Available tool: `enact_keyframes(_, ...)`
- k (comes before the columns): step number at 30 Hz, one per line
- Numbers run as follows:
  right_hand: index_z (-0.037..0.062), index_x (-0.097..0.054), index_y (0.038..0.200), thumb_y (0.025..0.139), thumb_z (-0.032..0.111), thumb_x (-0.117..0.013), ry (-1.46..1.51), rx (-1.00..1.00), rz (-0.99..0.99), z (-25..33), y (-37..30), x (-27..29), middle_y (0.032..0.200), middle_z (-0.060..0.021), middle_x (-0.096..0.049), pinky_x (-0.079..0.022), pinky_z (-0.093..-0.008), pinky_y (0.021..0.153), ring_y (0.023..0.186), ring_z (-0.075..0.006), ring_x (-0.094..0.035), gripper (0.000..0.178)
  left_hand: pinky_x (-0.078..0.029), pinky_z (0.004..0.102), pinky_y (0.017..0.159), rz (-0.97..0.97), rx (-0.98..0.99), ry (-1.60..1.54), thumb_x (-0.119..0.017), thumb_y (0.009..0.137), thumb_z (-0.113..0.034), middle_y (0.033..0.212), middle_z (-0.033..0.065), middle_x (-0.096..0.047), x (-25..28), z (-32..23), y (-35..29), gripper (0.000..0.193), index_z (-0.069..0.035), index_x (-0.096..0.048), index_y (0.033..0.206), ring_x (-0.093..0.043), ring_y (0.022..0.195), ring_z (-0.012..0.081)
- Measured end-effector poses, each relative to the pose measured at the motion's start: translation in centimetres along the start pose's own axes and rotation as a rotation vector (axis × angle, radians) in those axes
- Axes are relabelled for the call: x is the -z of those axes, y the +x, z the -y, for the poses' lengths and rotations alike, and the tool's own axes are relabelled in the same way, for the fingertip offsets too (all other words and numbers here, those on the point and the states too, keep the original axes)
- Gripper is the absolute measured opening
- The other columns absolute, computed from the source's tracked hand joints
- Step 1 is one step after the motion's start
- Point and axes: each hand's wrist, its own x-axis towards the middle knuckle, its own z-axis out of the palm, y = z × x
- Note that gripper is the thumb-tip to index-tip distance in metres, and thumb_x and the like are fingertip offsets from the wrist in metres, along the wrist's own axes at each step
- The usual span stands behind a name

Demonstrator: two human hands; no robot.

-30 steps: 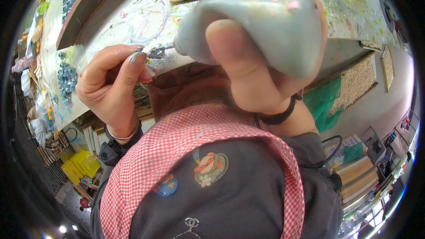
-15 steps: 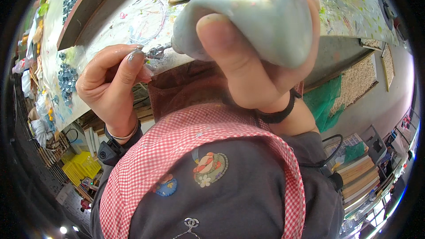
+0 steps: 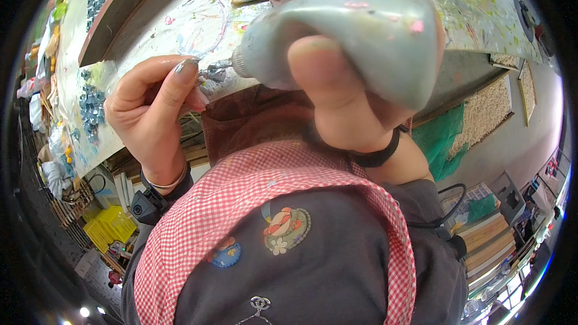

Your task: The recorder uses adhesive and a tray to assemble or organize small metallic/plastic components.

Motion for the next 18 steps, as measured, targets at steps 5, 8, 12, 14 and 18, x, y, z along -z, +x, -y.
enact_keyframes(5,-0.0047,-0.052,0.094,0.090,0.034,-0.047,-0.177,0.038,0.050,0.0,0.1,-0.6,0.083,-0.0158,-0.057,-0.043,-0.0338,0.067,0.078,-0.0237,-0.054,0.039,-0.044,0.0164,0.049,-0.007,0.014,0.003,-0.067,0.077,0.004,0.071,0.0065,-0.064,-0.1,0.0,0.0,0.007,0.005,-0.065,0.084,-0.058,0.055,0.0066)
enact_keyframes(8,-0.0040,-0.052,0.093,0.090,0.036,-0.046,-0.211,0.079,0.023,-0.3,-0.2,-0.2,0.081,-0.0143,-0.057,-0.043,-0.0333,0.067,0.077,-0.0234,-0.054,0.040,-0.045,0.0166,0.049,-0.011,0.028,-0.013,-0.067,0.077,0.004,0.070,0.0067,-0.064,-0.1,-0.1,0.0,0.007,0.005,-0.065,0.085,-0.058,0.055,0.0070)
enact_keyframes(12,-0.0026,-0.052,0.092,0.089,0.038,-0.045,-0.183,0.098,-0.079,-1.0,-0.5,0.8,0.081,-0.0134,-0.056,-0.042,-0.0328,0.067,0.076,-0.0237,-0.054,0.041,-0.045,0.0170,0.049,-0.009,0.046,-0.035,-0.066,0.078,0.003,0.070,0.0070,-0.064,0.0,-0.2,0.1,0.007,0.005,-0.064,0.085,-0.058,0.055,0.0077)
enact_keyframes(14,-0.0025,-0.052,0.092,0.089,0.038,-0.045,-0.170,0.077,-0.068,-0.5,-0.4,0.4,0.082,-0.0133,-0.056,-0.042,-0.0327,0.068,0.077,-0.0237,-0.054,0.041,-0.046,0.0173,0.049,-0.005,0.053,-0.073,-0.066,0.079,0.003,0.070,0.0073,-0.063,0.1,-0.1,0.1,0.007,0.005,-0.064,0.085,-0.059,0.055,0.0082)
enact_keyframes(18,-0.0020,-0.051,0.091,0.089,0.037,-0.047,-0.210,0.047,-0.055,-0.3,-0.5,0.3,0.084,-0.0128,-0.056,-0.043,-0.0336,0.067,0.075,-0.0240,-0.054,0.039,-0.046,0.0174,0.049,0.007,0.038,-0.087,-0.065,0.080,0.002,0.070,0.0073,-0.063,0.2,-0.1,0.1,0.007,0.005,-0.064,0.085,-0.059,0.056,0.0084)
